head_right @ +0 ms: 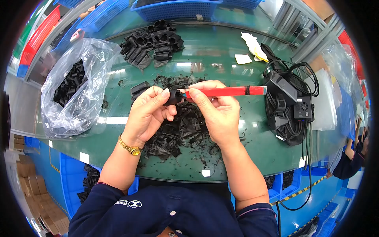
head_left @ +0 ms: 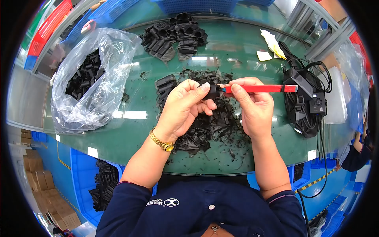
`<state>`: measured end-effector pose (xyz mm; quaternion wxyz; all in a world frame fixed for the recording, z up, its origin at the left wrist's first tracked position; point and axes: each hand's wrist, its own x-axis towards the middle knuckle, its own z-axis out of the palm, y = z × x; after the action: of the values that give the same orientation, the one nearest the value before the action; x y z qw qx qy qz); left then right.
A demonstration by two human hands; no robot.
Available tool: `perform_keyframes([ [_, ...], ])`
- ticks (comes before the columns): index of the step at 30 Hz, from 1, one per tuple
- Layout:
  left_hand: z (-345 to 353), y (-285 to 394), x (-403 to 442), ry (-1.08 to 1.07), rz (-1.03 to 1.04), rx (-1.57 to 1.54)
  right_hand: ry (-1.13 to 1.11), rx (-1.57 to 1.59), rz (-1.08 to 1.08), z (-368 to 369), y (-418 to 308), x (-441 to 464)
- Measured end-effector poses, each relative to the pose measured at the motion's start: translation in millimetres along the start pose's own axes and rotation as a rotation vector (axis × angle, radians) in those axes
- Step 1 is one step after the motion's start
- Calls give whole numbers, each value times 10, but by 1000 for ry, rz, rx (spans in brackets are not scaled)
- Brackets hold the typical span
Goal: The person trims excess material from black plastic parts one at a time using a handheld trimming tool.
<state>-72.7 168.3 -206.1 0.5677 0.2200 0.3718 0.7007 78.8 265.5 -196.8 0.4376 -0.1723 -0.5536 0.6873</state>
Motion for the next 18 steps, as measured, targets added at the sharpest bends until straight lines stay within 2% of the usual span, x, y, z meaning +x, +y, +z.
perform_keyframes([
  [9, 15, -10, 11, 74, -42, -53, -51, 58, -7, -3, -19, 10],
  [18, 13, -16, 3, -17, -57, -84, -7, -49, -121, -9, 58, 26],
])
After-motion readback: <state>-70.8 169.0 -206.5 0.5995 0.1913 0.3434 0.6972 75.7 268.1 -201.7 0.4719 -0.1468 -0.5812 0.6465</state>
